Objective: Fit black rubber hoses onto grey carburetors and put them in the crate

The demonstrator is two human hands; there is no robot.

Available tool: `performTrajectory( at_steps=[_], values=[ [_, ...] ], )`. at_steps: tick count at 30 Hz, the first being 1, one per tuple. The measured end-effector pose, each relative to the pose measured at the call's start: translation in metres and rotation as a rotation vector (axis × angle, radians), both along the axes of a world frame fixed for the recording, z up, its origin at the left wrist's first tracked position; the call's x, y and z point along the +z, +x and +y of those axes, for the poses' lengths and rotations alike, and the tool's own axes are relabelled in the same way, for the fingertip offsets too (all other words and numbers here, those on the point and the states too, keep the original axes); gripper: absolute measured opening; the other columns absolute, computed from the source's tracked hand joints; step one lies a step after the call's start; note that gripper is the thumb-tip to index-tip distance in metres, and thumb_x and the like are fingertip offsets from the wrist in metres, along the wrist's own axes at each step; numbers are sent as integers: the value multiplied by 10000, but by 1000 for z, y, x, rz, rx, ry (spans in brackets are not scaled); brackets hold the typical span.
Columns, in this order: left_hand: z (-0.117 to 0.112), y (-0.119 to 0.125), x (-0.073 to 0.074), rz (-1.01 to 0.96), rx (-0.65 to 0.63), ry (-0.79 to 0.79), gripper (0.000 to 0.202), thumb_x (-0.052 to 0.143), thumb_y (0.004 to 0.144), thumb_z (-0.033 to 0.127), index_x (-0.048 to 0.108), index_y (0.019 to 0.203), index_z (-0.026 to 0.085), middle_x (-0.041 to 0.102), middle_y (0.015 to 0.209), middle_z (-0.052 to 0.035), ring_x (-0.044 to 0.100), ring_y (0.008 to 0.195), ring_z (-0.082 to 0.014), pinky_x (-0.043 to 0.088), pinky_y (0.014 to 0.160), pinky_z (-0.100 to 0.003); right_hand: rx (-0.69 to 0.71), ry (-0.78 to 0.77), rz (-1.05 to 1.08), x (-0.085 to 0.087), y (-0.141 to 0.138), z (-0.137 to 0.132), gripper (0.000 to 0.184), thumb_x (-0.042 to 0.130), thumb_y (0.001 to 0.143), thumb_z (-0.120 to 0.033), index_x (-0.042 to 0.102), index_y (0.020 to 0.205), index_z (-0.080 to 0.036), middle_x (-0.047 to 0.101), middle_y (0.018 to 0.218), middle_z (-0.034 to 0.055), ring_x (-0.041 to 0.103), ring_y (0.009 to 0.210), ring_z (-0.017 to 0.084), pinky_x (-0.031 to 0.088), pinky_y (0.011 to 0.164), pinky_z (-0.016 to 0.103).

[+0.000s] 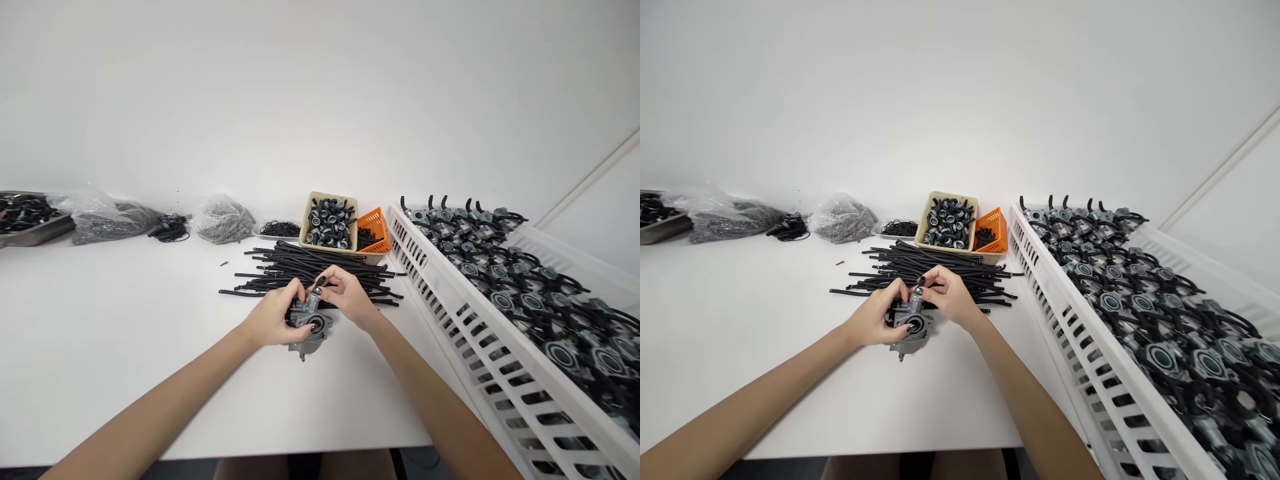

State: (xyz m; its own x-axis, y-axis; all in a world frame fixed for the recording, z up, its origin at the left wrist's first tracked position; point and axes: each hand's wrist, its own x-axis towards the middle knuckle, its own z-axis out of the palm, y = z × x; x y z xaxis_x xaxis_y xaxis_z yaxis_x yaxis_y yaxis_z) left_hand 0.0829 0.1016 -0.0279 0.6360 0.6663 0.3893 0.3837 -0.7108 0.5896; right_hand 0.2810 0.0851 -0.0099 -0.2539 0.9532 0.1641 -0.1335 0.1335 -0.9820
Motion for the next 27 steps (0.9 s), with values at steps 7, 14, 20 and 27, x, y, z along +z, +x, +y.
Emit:
performTrajectory(
  at_steps=[7, 14, 20, 27],
  values=[
    [-1, 1, 2, -2, 1, 48, 363, 627, 700, 386, 329, 840, 234, 442, 680, 66, 379, 557, -110, 291, 544, -230, -24, -39, 26, -1, -3, 1, 432, 871, 590, -363, 556, 832, -195, 534, 787, -51, 551, 709, 89, 465, 715, 256],
    [-1, 1, 3, -10, -14, 77, 356, 613, 699, 392, 317, 818, 232, 426, 687, 61, 379, 568, -108, 315, 566, -229, -8, -61, 29, -4, -8, 2, 432, 878, 577, -395, 612, 839, -177, 606, 833, -15, 590, 756, 113, 476, 747, 264],
    [-1, 1, 3, -16, -16, 80, 367, 614, 695, 410, 317, 821, 234, 450, 710, 51, 383, 581, -114, 323, 567, -237, 88, -59, -55, -2, -2, -1, 407, 756, 703, -551, 676, 799, -164, 645, 780, 20, 602, 773, 156, 484, 789, 310],
    [0, 1, 2, -10, -30, 44, 374, 618, 703, 405, 307, 826, 239, 528, 758, 28, 417, 613, -124, 354, 594, -247, 234, -122, 49, -6, 12, 3, 315, 718, 795, -467, 634, 796, -163, 653, 844, 26, 622, 839, 152, 454, 907, 337]
  ],
)
